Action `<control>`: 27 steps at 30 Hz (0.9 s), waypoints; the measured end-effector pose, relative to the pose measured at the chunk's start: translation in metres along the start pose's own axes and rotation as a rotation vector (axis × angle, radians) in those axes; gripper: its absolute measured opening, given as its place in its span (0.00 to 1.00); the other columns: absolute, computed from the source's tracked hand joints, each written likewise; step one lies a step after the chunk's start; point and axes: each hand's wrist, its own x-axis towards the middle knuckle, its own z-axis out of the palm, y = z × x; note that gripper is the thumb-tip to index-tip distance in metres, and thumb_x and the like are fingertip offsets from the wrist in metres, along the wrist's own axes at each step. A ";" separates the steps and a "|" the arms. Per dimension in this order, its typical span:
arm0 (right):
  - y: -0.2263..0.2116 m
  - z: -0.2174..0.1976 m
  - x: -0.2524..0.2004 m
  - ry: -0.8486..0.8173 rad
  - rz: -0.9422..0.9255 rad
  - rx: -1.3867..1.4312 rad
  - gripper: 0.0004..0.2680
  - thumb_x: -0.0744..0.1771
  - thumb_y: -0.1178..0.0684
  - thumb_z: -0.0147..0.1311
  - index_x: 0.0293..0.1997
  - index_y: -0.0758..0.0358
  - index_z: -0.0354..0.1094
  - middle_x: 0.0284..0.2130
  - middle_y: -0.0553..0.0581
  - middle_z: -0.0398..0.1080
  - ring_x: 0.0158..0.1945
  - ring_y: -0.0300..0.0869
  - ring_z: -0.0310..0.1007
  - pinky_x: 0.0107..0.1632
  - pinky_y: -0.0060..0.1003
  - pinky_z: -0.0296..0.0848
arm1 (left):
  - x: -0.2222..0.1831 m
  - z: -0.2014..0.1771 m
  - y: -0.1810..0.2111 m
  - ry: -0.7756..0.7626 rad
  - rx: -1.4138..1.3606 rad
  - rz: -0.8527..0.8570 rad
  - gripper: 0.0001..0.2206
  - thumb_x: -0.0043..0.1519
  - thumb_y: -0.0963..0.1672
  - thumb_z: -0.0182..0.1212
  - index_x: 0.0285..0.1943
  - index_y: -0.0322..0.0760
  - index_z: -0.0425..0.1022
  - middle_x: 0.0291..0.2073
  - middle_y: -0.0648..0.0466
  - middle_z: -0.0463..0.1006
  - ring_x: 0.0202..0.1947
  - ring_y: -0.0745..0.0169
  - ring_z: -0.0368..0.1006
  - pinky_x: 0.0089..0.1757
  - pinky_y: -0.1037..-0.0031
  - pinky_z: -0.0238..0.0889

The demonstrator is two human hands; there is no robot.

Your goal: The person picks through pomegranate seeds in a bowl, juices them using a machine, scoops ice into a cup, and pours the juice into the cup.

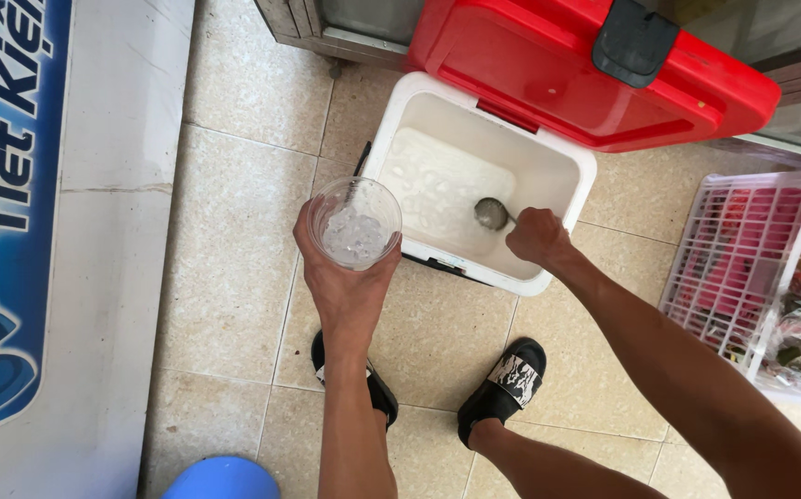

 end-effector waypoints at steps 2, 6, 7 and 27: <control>-0.009 0.020 0.002 -0.143 0.058 0.195 0.09 0.65 0.58 0.47 0.36 0.74 0.75 0.31 0.72 0.76 0.37 0.61 0.81 0.42 0.52 0.81 | -0.001 -0.002 0.000 -0.028 -0.018 -0.048 0.46 0.47 0.40 0.79 0.74 0.37 0.52 0.67 0.43 0.66 0.68 0.49 0.63 0.66 0.62 0.57; -0.059 0.037 0.013 -0.037 -0.036 0.245 0.11 0.67 0.55 0.45 0.42 0.68 0.76 0.30 0.71 0.77 0.35 0.59 0.80 0.47 0.49 0.78 | 0.003 -0.002 0.001 -0.029 0.001 -0.038 0.45 0.47 0.40 0.79 0.73 0.36 0.53 0.67 0.43 0.66 0.68 0.49 0.63 0.66 0.62 0.56; -0.071 0.040 0.015 0.018 -0.094 0.282 0.11 0.66 0.55 0.46 0.44 0.67 0.76 0.31 0.71 0.77 0.35 0.59 0.79 0.47 0.49 0.78 | 0.004 -0.003 0.000 -0.027 0.002 -0.038 0.45 0.47 0.39 0.79 0.73 0.36 0.53 0.67 0.43 0.66 0.68 0.49 0.63 0.66 0.62 0.56; -0.054 -0.103 -0.109 -0.406 0.047 1.151 0.15 0.70 0.54 0.45 0.64 0.67 0.68 0.21 0.46 0.53 0.20 0.32 0.44 0.21 0.31 0.47 | 0.000 0.002 -0.005 -0.040 0.117 -0.117 0.44 0.44 0.38 0.78 0.71 0.35 0.57 0.64 0.44 0.68 0.66 0.48 0.64 0.64 0.64 0.58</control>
